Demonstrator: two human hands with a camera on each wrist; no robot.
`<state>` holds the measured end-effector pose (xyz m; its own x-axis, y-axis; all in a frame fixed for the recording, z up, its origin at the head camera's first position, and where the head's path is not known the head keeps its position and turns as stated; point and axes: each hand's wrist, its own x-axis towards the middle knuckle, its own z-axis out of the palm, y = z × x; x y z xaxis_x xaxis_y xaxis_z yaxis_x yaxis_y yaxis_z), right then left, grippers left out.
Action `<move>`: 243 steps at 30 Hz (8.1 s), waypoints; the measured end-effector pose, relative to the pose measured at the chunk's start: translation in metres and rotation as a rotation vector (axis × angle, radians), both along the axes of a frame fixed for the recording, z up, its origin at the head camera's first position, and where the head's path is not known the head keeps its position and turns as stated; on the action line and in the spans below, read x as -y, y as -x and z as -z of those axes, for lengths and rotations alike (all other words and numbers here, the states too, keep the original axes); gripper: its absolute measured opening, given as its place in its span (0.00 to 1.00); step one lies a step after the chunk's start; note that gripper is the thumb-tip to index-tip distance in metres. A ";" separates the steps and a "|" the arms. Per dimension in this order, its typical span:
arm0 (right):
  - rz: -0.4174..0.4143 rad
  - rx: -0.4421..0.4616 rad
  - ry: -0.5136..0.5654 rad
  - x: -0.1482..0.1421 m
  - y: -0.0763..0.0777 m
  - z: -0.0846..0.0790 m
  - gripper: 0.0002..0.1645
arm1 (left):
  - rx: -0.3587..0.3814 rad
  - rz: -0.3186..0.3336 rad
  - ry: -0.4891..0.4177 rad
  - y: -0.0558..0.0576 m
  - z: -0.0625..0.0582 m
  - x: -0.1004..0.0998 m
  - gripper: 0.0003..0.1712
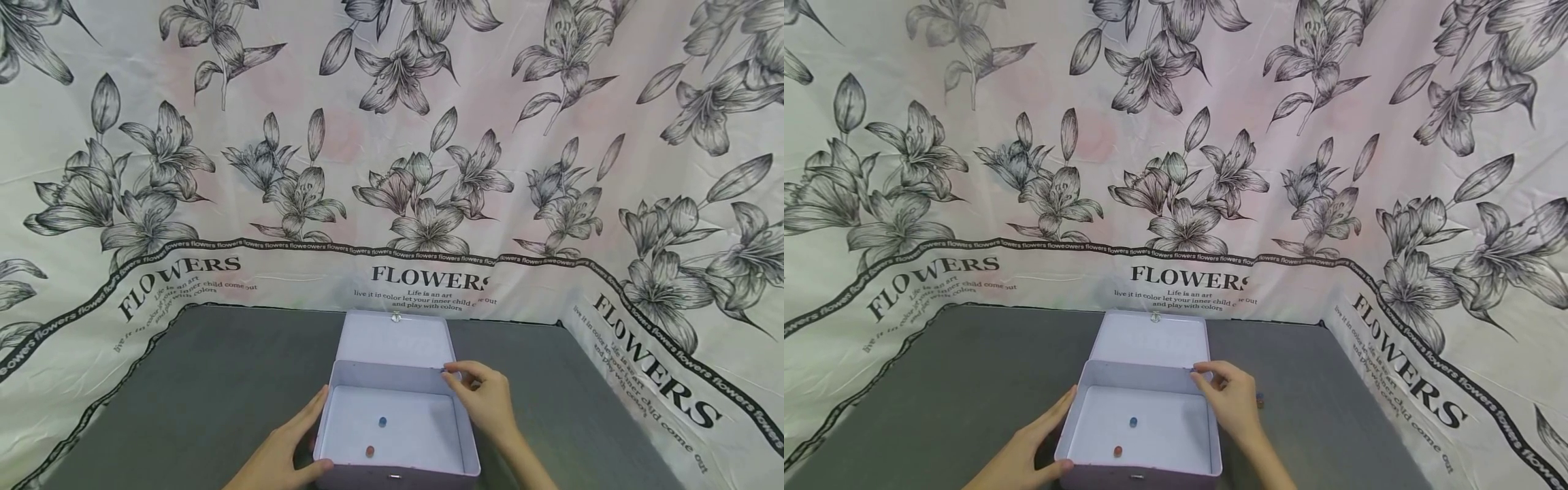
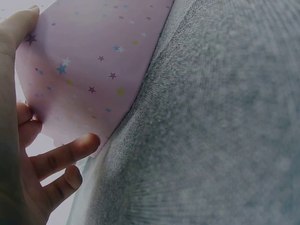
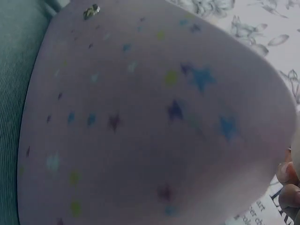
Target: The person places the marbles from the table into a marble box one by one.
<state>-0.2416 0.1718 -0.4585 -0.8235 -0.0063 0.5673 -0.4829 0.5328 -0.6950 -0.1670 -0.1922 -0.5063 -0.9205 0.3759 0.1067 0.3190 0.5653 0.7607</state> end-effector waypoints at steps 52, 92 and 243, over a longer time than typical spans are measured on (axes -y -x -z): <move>-0.309 0.200 -0.319 0.069 0.005 0.000 0.04 | -0.035 -0.014 0.027 0.001 0.002 0.001 0.58; -0.241 0.170 -0.362 0.061 0.004 -0.001 0.04 | -0.099 0.012 0.021 0.004 0.007 0.000 0.59; 0.118 0.195 0.049 -0.032 0.004 0.012 0.08 | 0.027 -0.005 -0.008 0.003 0.001 0.001 0.57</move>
